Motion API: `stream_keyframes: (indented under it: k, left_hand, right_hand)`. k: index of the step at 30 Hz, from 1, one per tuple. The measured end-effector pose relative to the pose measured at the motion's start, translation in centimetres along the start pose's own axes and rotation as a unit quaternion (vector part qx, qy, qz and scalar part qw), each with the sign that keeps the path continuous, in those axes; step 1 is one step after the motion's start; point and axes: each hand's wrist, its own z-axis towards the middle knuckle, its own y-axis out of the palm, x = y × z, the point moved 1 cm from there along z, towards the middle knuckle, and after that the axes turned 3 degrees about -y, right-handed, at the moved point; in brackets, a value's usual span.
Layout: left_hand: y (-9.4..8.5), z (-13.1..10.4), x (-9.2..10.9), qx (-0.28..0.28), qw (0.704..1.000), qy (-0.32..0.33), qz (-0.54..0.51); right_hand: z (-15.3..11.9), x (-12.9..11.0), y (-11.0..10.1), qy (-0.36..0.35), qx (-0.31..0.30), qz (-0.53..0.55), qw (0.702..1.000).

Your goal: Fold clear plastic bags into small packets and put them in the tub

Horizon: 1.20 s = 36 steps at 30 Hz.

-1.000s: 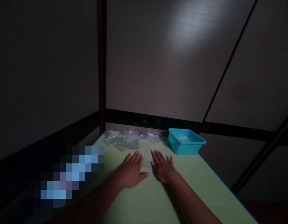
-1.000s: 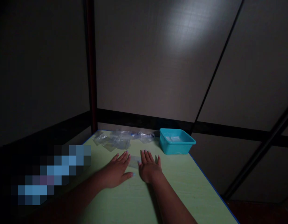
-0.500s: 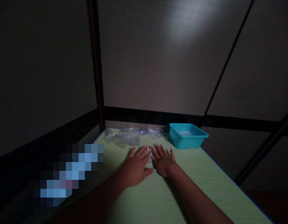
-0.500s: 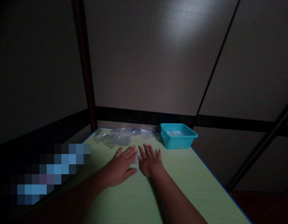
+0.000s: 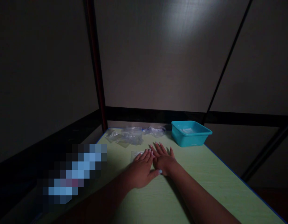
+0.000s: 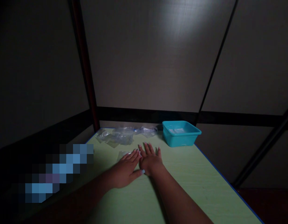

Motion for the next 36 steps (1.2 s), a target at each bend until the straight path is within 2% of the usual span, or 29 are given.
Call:
stream_keyframes:
  k: [6, 12, 21, 30, 32, 33, 34, 35, 36]
  left_hand:
    - [0.1, -0.2, -0.4, -0.006, 0.999, -0.032, 0.000]
    - [0.7, -0.2, -1.2, 0.011, 0.998, -0.065, 0.012]
    - [0.4, -0.3, -1.7, -0.001, 0.993, -0.114, 0.029]
    - [1.0, -0.2, -2.0, 0.054, 0.977, -0.193, 0.074]
    - [0.8, -0.2, -2.0, 0.061, 0.982, -0.166, 0.065]
    - [0.7, -0.2, -2.1, 0.062, 0.986, -0.145, 0.059]
    - [0.5, -0.1, -2.1, 0.063, 0.989, -0.124, 0.053]
    - [0.4, -0.1, -2.1, 0.062, 0.991, -0.105, 0.046]
    - [0.2, 0.0, -2.0, 0.061, 0.993, -0.091, 0.039]
  right_hand:
    - [-0.5, -0.1, -0.5, -0.007, -0.002, 0.016, 1.000]
    - [-0.6, -0.2, -0.8, -0.005, -0.007, 0.040, 0.999]
    - [-0.4, 0.2, -0.6, -0.015, -0.004, 0.069, 0.997]
    - [-0.7, 0.6, -0.9, -0.040, -0.001, 0.118, 0.992]
    - [-0.3, 1.1, -1.3, -0.041, 0.039, 0.207, 0.977]
    - [-0.1, 1.4, -1.6, -0.034, 0.077, 0.276, 0.957]
    - [0.2, 1.8, -1.8, -0.020, 0.124, 0.354, 0.927]
    - [0.5, 2.3, -2.1, -0.004, 0.170, 0.439, 0.882]
    - [0.7, 2.8, -2.3, 0.012, 0.192, 0.484, 0.854]
